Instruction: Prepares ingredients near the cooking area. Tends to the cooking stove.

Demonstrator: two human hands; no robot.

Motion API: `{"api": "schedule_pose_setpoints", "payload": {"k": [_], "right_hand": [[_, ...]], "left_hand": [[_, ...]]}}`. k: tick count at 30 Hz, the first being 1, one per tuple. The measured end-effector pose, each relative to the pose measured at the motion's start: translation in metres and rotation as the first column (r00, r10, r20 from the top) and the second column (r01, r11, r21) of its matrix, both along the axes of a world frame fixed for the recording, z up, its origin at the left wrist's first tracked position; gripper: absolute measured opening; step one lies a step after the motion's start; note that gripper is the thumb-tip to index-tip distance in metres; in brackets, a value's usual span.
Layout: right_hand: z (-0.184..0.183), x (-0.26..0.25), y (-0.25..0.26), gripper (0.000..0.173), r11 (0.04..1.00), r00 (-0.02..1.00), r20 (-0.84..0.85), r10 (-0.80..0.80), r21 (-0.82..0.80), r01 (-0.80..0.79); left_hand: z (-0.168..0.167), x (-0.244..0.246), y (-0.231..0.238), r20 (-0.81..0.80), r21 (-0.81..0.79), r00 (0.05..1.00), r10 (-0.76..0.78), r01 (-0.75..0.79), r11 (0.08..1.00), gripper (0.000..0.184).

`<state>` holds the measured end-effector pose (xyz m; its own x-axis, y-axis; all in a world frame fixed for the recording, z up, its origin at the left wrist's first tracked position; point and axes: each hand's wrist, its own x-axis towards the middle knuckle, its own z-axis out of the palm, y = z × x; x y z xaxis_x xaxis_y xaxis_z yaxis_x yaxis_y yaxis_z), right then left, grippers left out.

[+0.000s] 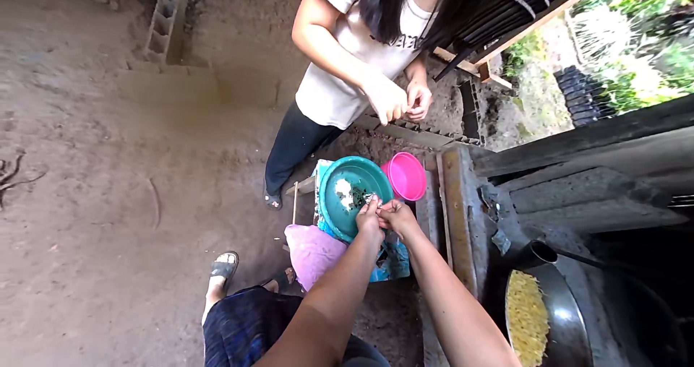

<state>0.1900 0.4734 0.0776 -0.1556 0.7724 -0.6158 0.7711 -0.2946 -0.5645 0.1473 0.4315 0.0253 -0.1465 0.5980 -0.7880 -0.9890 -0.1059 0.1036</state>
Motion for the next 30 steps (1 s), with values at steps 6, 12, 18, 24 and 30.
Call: {"api": "schedule_pose_setpoints", "payload": {"k": [6, 12, 18, 24, 30], "right_hand": [[0.000, -0.005, 0.002, 0.017, 0.999, 0.999, 0.031, 0.020, 0.024, -0.021], [0.002, -0.001, 0.009, 0.019, 0.998, 0.998, -0.004, -0.063, -0.028, 0.063], [-0.002, -0.007, 0.003, 0.017, 0.997, 0.994, 0.078, 0.071, 0.030, -0.073], [-0.009, -0.007, 0.005, 0.016, 0.939, 0.923, 0.274, 0.270, 0.137, -0.316], [-0.005, -0.011, 0.000, 0.021, 0.904, 0.839, 0.420, 0.345, 0.093, -0.418]], "left_hand": [[0.000, -0.002, 0.006, 0.049, 0.015, 0.998, 0.035, -0.036, 0.999, 0.023], [-0.001, -0.002, 0.001, -0.001, 0.052, 1.000, 0.012, -0.012, 0.999, 0.024], [0.002, -0.005, 0.007, 0.061, -0.054, 0.996, 0.058, -0.055, 0.997, 0.021], [0.010, -0.008, 0.012, 0.059, -0.124, 0.993, 0.103, -0.095, 0.988, 0.024], [0.005, -0.001, 0.014, 0.050, -0.140, 0.981, 0.187, -0.179, 0.974, 0.029]]}}
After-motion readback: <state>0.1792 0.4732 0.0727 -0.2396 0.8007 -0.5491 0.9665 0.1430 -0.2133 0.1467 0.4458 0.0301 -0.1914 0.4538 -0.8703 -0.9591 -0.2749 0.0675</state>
